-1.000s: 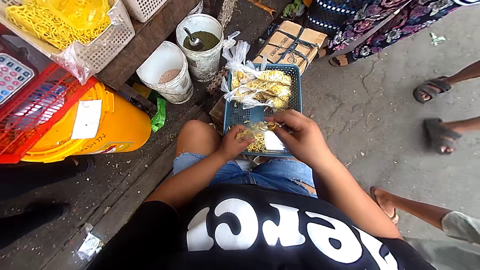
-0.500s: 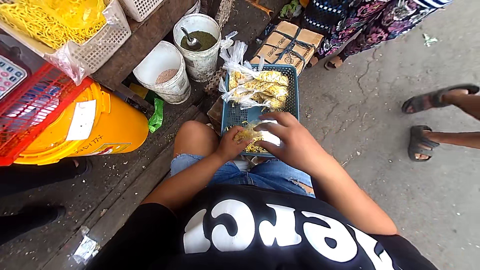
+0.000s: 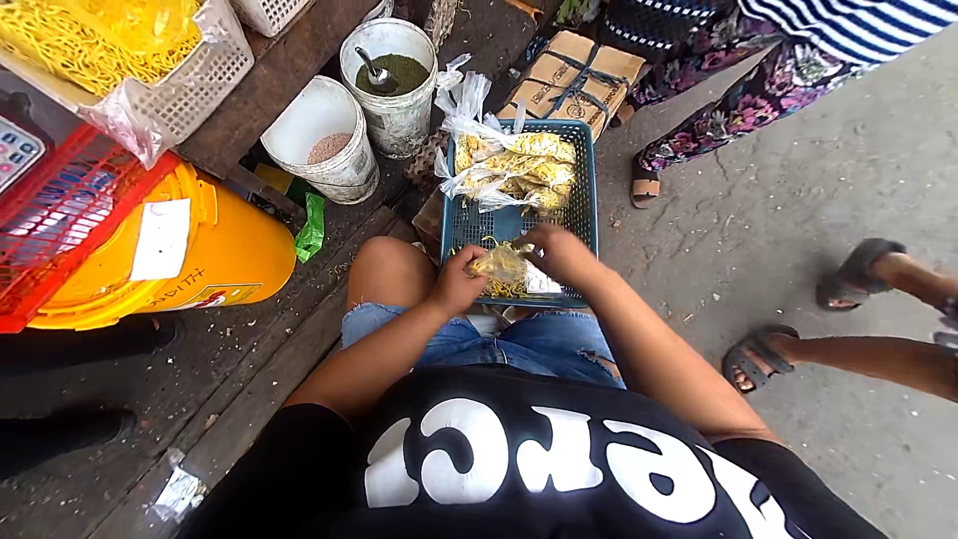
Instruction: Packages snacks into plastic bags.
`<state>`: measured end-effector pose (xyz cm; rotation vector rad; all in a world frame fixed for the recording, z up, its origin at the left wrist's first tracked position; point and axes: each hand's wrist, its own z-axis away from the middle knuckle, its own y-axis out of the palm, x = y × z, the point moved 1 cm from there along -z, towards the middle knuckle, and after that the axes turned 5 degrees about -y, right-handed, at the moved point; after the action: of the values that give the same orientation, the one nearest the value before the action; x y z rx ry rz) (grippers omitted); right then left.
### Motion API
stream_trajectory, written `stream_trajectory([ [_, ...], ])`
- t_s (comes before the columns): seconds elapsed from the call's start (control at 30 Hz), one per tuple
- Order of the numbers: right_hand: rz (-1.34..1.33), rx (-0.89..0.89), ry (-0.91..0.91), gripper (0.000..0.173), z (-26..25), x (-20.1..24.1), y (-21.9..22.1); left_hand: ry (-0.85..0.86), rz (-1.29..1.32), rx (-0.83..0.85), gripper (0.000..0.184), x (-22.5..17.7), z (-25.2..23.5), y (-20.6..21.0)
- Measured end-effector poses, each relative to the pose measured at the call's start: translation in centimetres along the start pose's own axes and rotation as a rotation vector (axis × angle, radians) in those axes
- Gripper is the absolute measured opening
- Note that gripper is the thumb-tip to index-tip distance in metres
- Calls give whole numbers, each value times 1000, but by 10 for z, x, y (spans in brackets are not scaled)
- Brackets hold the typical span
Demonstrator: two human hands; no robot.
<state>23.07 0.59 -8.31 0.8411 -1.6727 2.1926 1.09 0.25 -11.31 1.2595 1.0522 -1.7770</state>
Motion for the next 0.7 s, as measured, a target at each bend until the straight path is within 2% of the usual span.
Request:
stream_trajectory([
  [0.07,96,249,74,38,-3,2,28,-5,4,-19,33,4,-2,1],
  [0.13,183,335,103,40,-6,4,45,-7,7,-31,38,5,-2,3],
  [0.23,103,215,87,21,-6,3,40,4,-9,-32,36,4,-2,3],
  [0.3,-23,121,62,16,0,8,22,3,-8,-32,33,4,-2,2],
  [0.43,-170,-42,46,19,21,23,-19,-11,-22,1,30,3,-5,3],
  [0.53,-190,-114,33,36,32,32,-43,-33,-41,26,33,1,-6,4],
  [0.7,-301,-262,8,17,46,44,-68,-62,-46,27,31,3,-6,3],
])
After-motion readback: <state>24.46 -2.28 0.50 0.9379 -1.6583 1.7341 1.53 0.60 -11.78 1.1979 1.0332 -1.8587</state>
